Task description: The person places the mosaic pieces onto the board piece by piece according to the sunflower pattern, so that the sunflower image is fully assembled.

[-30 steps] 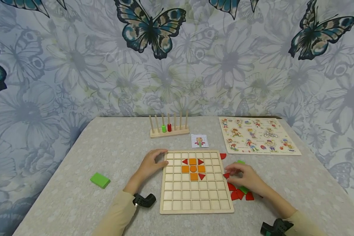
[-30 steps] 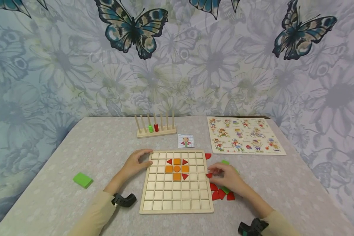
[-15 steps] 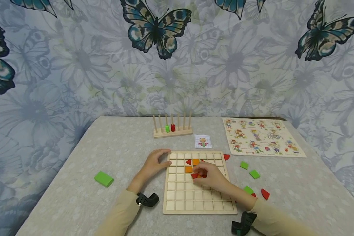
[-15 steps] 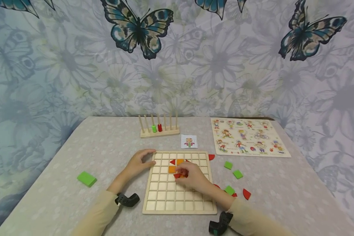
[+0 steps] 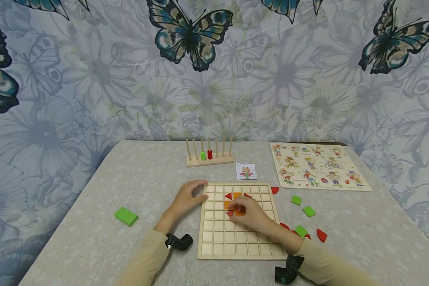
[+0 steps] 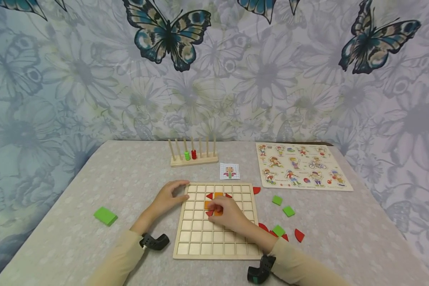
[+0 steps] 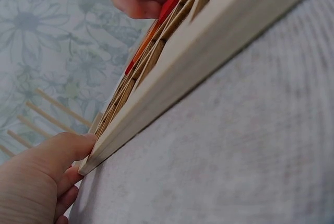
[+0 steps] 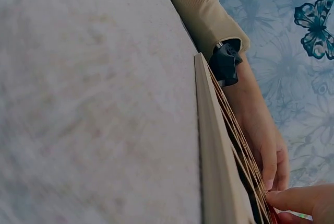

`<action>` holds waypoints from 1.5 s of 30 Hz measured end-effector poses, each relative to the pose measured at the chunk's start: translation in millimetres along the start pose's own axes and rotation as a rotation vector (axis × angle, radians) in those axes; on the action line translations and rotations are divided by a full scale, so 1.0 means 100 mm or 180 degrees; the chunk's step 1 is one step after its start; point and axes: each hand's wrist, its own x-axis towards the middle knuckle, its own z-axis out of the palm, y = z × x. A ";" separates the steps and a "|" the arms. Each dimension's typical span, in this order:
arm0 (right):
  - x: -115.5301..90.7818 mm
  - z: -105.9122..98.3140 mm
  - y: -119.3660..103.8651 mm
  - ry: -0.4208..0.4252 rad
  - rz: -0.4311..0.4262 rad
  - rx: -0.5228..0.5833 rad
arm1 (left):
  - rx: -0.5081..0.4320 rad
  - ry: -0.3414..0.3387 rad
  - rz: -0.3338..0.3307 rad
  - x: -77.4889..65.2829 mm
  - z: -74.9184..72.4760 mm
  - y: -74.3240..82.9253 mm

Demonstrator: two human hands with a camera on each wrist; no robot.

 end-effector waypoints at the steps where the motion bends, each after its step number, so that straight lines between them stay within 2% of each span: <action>1: 0.00 0.00 0.00 -0.0001 -0.0005 -0.0004 | -0.0005 0.0004 0.0001 0.00 0.00 0.00; 11: -0.02 0.02 0.00 0.0079 -0.0166 -0.0110 | 0.0044 0.0007 -0.0024 -0.01 0.00 -0.01; 23: -0.02 0.01 0.00 0.0013 -0.0128 0.0025 | 0.0002 0.0034 0.0024 -0.01 0.01 0.01; 28: -0.02 -0.03 -0.02 -0.0008 -0.0139 -0.0032 | 0.0018 0.0049 0.0060 0.00 0.01 0.01; 35: -0.11 -0.22 0.04 0.0178 -0.0103 -0.0115 | -0.0005 0.0051 0.0068 0.00 0.02 0.01; 41: -0.27 -0.46 0.18 0.0489 0.0097 -0.0225 | 0.0003 0.0082 0.0073 0.00 0.03 -0.01; 45: -0.40 -0.64 0.28 0.0707 0.0263 -0.0428 | -0.0028 0.0064 0.0029 0.00 0.02 -0.01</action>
